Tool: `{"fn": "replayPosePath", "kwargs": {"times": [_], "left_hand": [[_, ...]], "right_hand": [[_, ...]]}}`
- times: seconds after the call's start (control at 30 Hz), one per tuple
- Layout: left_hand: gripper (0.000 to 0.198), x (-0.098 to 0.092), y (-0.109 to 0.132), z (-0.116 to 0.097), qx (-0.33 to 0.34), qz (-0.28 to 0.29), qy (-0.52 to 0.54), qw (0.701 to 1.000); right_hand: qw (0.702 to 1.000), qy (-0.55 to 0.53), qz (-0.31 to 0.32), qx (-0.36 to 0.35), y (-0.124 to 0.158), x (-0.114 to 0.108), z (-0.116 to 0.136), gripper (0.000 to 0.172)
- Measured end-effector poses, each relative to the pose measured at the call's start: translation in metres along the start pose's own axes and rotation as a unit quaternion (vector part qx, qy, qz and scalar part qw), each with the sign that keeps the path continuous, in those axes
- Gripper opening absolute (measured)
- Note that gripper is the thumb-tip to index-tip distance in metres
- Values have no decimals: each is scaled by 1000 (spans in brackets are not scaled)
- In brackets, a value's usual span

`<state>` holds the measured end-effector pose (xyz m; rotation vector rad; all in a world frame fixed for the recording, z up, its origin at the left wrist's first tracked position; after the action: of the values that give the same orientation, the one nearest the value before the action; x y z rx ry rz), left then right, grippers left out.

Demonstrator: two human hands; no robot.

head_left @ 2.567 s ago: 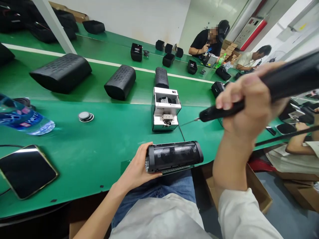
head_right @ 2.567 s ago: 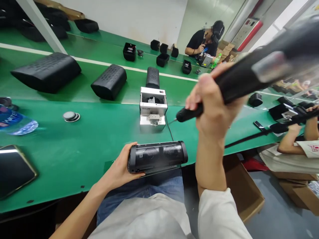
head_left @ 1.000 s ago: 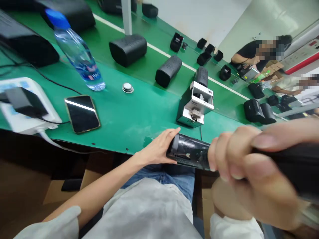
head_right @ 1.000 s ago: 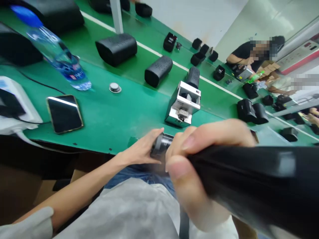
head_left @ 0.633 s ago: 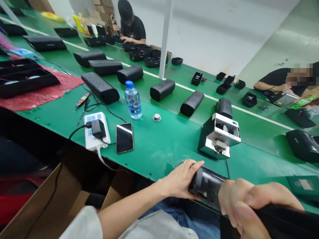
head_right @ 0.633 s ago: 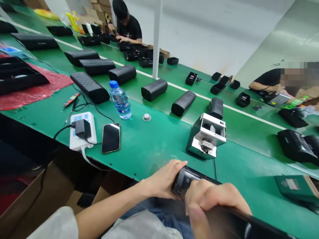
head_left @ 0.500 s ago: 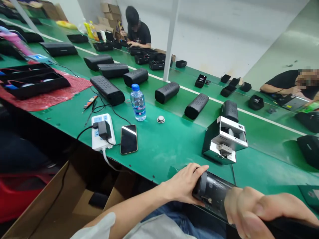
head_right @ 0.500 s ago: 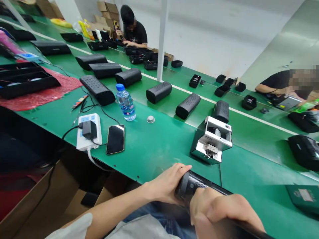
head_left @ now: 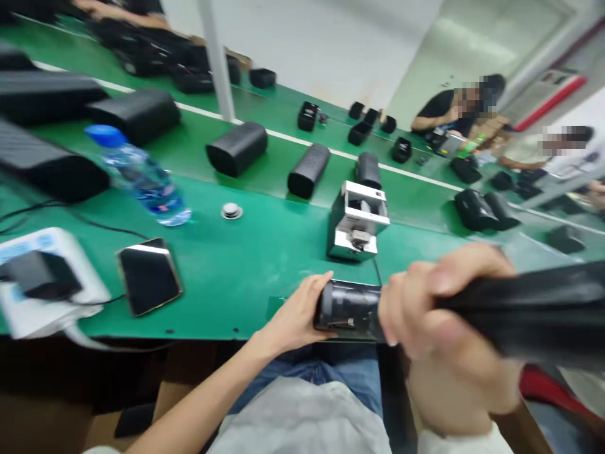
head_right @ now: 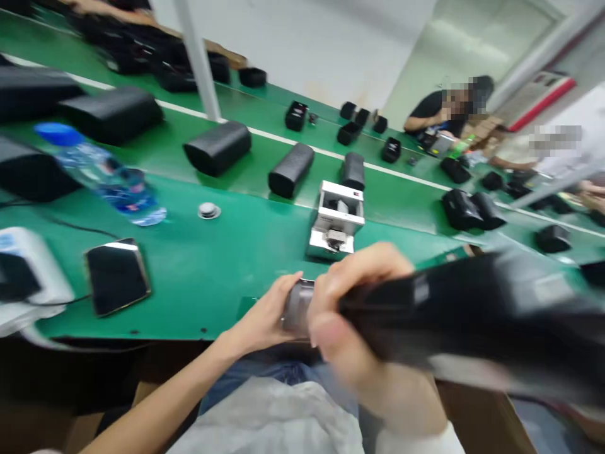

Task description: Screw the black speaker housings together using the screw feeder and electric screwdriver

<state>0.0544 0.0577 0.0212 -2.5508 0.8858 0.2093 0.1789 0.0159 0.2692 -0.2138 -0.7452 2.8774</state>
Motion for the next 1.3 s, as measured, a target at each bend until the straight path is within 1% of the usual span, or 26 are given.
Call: {"fn": "replayPosePath", "kwargs": {"times": [0.07, 0.13, 0.2, 0.23, 0.3, 0.37, 0.43, 0.5, 0.57, 0.7, 0.83, 0.93, 1.0, 1.03, 1.1, 1.17, 1.2, 1.23, 1.3], "left_hand": [[141, -1, 1, 3, -6, 3, -1, 1000], [143, 0, 2, 7, -15, 10, -7, 1000], [145, 0, 3, 7, -17, 14, -14, 1000], [146, 1, 3, 6, -16, 15, -16, 1000], [148, 1, 3, 5, -14, 15, -20, 1000], [150, 0, 2, 5, -16, 13, -20, 1000], [151, 0, 2, 5, -20, 13, -18, 1000], [149, 0, 2, 6, -24, 14, -12, 1000], [148, 0, 2, 6, -29, 13, -8, 999], [149, -1, 1, 4, -26, 17, -11, 999], [148, -1, -1, 3, -23, 18, -14, 999], [149, 0, -1, 3, -21, 18, -16, 999], [150, 0, -2, 2, -15, 17, -20, 1000], [151, 0, -2, 2, -11, 15, -24, 1000], [153, -1, -2, 0, -1, 13, -31, 999], [152, -1, -3, -1, 7, 16, -36, 999], [151, -1, -3, -1, 9, 19, -36, 999], [149, -1, -3, -2, 12, 22, -35, 999], [146, -1, -4, -1, 15, 22, -32, 999]], "right_hand": [[997, -26, -63, -20, -26, -27, 11, 22], [987, -11, -150, -57, -53, -54, 16, 23], [970, 31, -218, -106, -75, -72, 12, 23], [963, 51, -234, -126, -85, -76, 5, 23], [959, 82, -232, -140, -102, -75, -14, 27], [963, 106, -207, -138, -113, -68, -33, 34], [966, 126, -181, -135, -119, -60, -47, 39], [968, 136, -169, -128, -124, -55, -55, 45], [970, 153, -160, -98, -129, -53, -63, 51], [968, 189, -157, -54, -135, -55, -72, 67], [972, 164, -160, -51, -135, -61, -75, 72], [976, 152, -149, -45, -133, -61, -76, 74], [976, 153, -146, -41, -128, -59, -72, 69], [976, 154, -149, -42, -125, -58, -67, 64], [975, 139, -165, -59, -112, -59, -49, 45], [975, 100, -177, -85, -92, -63, -23, 26], [976, 78, -182, -92, -80, -68, -9, 22], [977, 60, -182, -91, -67, -73, 4, 22], [982, 67, -170, -54, -41, -86, 24, 29]]}}
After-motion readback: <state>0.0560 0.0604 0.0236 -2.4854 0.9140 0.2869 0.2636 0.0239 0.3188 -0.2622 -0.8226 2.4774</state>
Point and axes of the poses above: each hand's wrist, its own y-axis away from the middle knuckle, its own x-axis out of the palm, z = x × y, the point moved 8 cm from there along -y, towards the middle knuckle, and after that the axes turned 14 degrees about y, right-handed, at the moved point
